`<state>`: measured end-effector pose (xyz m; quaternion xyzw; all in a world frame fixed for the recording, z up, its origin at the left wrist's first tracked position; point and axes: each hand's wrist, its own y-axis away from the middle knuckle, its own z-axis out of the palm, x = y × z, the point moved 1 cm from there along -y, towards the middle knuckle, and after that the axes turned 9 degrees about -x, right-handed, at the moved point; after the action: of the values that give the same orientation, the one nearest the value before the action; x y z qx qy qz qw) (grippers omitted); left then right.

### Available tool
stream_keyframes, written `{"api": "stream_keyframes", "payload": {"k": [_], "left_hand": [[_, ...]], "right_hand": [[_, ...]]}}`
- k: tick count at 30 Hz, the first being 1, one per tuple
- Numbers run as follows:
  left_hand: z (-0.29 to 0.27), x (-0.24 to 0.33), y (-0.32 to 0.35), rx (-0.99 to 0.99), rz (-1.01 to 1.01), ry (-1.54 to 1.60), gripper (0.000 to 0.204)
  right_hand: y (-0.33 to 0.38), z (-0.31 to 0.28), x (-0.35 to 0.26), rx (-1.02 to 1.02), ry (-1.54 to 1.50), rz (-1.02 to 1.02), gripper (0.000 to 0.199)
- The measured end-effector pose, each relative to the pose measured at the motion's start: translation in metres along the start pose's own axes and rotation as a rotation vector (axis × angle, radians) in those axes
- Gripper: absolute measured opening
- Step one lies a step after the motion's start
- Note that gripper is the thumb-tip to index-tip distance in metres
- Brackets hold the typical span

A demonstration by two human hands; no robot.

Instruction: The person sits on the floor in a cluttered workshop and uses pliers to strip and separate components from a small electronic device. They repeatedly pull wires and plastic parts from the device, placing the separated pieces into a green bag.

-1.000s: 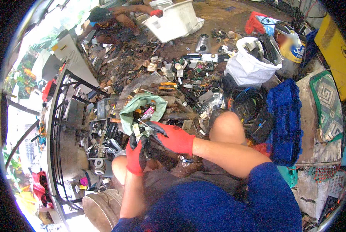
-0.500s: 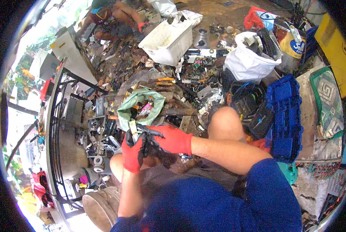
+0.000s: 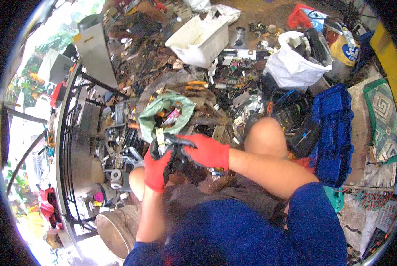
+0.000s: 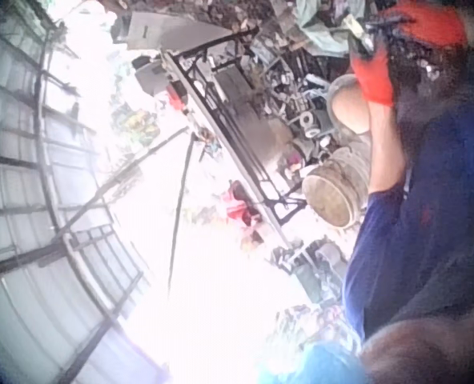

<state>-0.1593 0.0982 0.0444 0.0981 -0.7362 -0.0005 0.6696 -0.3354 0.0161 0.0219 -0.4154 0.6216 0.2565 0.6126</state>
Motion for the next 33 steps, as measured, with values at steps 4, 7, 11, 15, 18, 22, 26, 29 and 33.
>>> {"api": "stream_keyframes", "payload": {"k": [4,7,11,15,18,22,26,29,33], "left_hand": [[0.006,0.008,0.001,0.006,-0.01,-0.039,0.037],[0.002,0.012,0.004,-0.042,-0.018,-0.033,0.041],[0.002,0.007,0.003,-0.047,0.011,-0.019,0.046],[0.003,0.007,0.001,-0.06,-0.016,-0.067,0.049],[0.005,0.005,0.004,-0.079,-0.012,-0.037,0.05],[0.01,0.018,0.004,-0.092,-0.053,-0.055,0.05],[0.011,0.017,0.005,-0.073,-0.075,-0.077,0.051],[0.009,0.009,0.003,-0.048,0.072,-0.219,0.04],[0.009,0.015,0.005,-0.087,0.048,-0.337,0.051]], "right_hand": [[0.001,-0.006,-0.003,-0.047,-0.17,0.056,0.044],[0.001,-0.006,-0.003,-0.047,-0.14,0.052,0.043],[0.002,-0.007,-0.005,-0.048,-0.084,0.118,0.041],[0.003,-0.01,-0.013,-0.035,-0.008,0.149,0.04],[0.004,-0.011,-0.018,-0.079,0.046,0.205,0.04],[0.006,-0.013,-0.013,-0.083,0.047,0.199,0.039],[0.006,-0.013,-0.015,-0.091,0.04,0.193,0.039],[0.004,-0.016,-0.018,-0.127,0.097,0.172,0.04],[0.008,-0.017,-0.016,-0.103,0.133,0.18,0.039]]}}
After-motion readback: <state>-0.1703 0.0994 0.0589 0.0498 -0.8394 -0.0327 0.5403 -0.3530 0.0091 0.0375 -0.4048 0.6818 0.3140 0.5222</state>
